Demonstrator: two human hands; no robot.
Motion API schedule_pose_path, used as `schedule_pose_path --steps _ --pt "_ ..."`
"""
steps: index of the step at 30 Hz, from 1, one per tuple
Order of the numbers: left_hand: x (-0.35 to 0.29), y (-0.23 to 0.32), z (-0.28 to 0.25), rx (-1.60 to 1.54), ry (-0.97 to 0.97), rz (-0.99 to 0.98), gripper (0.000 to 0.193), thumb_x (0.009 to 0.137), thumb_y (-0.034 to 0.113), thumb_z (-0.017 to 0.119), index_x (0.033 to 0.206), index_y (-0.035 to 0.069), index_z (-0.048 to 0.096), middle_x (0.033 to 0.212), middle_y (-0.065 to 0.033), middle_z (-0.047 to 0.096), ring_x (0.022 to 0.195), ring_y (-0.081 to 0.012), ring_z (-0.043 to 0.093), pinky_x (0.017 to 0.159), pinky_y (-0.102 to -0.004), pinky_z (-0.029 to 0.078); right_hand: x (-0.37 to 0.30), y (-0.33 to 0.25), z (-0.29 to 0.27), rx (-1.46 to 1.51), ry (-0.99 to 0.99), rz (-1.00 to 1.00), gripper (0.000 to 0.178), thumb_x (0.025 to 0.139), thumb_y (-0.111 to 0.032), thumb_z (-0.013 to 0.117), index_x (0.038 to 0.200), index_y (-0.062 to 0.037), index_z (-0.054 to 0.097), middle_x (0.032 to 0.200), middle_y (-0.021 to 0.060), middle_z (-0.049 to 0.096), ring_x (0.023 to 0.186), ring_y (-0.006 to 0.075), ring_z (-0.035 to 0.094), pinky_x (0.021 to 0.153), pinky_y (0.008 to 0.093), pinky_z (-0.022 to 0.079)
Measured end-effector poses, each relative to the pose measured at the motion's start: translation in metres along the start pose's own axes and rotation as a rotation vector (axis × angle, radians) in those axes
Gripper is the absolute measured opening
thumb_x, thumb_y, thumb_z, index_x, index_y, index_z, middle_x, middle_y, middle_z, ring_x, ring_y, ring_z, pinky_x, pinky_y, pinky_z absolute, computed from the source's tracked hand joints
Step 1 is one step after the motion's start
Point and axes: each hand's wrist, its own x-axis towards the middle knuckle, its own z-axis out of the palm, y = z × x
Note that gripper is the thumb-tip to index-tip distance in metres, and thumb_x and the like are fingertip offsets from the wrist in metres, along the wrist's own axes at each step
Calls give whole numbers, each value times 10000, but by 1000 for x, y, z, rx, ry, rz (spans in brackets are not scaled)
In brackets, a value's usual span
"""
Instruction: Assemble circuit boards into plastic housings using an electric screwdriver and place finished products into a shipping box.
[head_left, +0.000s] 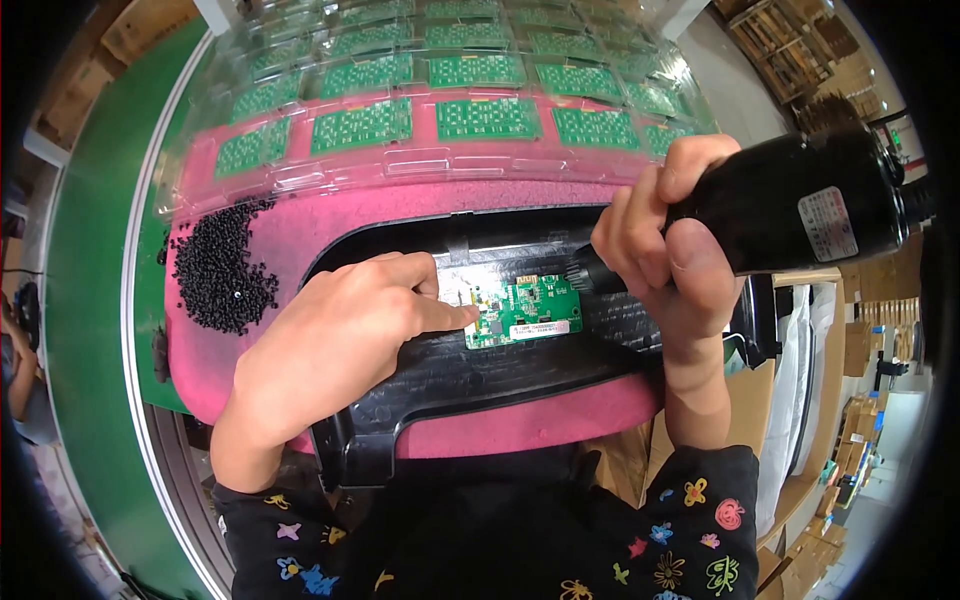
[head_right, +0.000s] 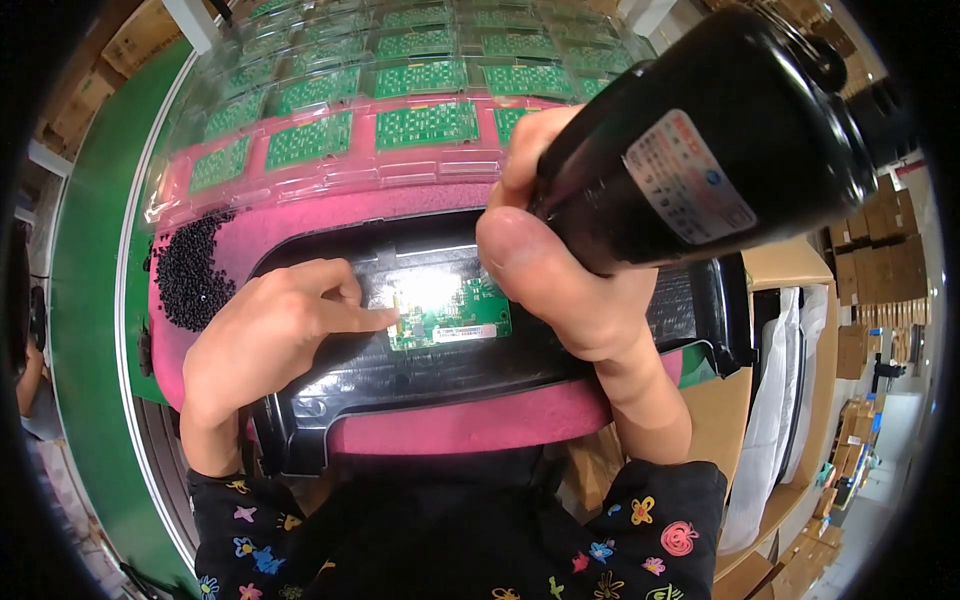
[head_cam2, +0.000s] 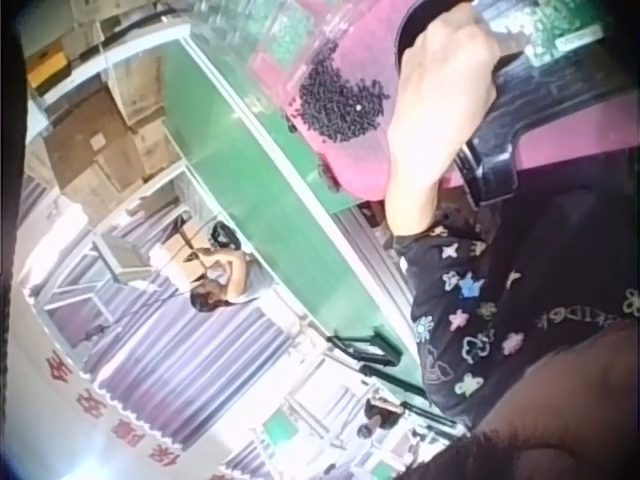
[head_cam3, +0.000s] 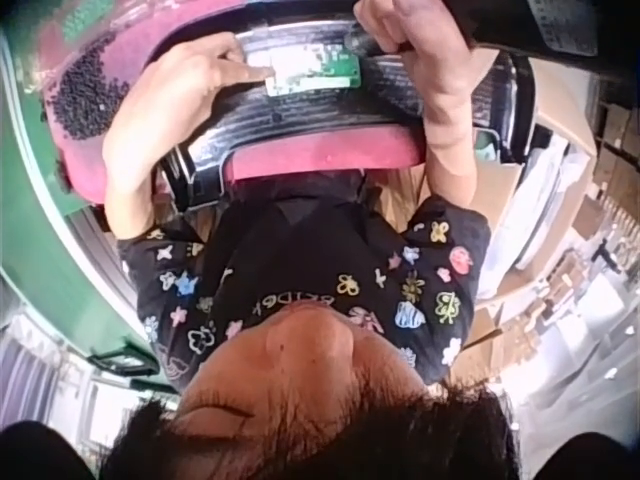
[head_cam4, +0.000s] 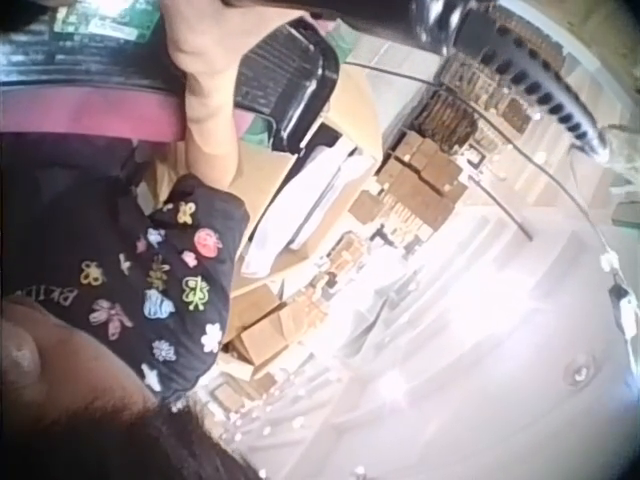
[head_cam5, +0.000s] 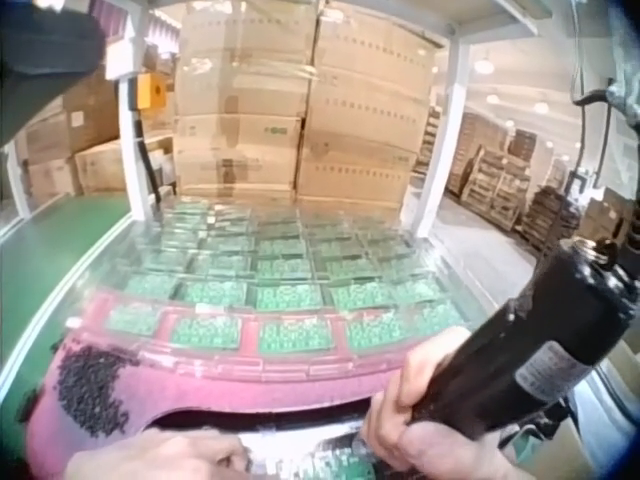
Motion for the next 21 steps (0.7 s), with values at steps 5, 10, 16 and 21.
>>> schedule_pose_path --steps 5,10,16,21 --pt "-1 -3 -1 17 11 12 404 685 -71 646 1018 119 774 834 -103 625 757 -288 637 637 -387 497 -2 -4 10 76 184 73 332 891 -286 634 1058 -82 433 586 -15 401 445 87 350 468 257 323" --pt "6 -1 3 -52 132 117 286 738 -47 693 1012 35 689 827 -100 625 764 -275 653 638 -369 511 -12 -20 9 398 67 -170 290 943 -345 593 1038 -119 440 614 -48 462 461 73 436 516 255 386" --pt "15 12 3 -425 177 167 240 755 11 779 938 18 625 800 -99 624 678 -228 652 581 -331 505 -19 -24 23 466 59 -252 275 951 -347 596 1037 -139 439 616 -54 515 466 48 487 499 212 410" --pt "17 9 10 -437 226 181 244 759 23 783 939 28 619 798 -90 640 688 -233 659 603 -318 517 -21 -20 26 492 120 -314 293 945 -348 607 1045 -141 426 613 -55 516 459 48 491 495 208 424"
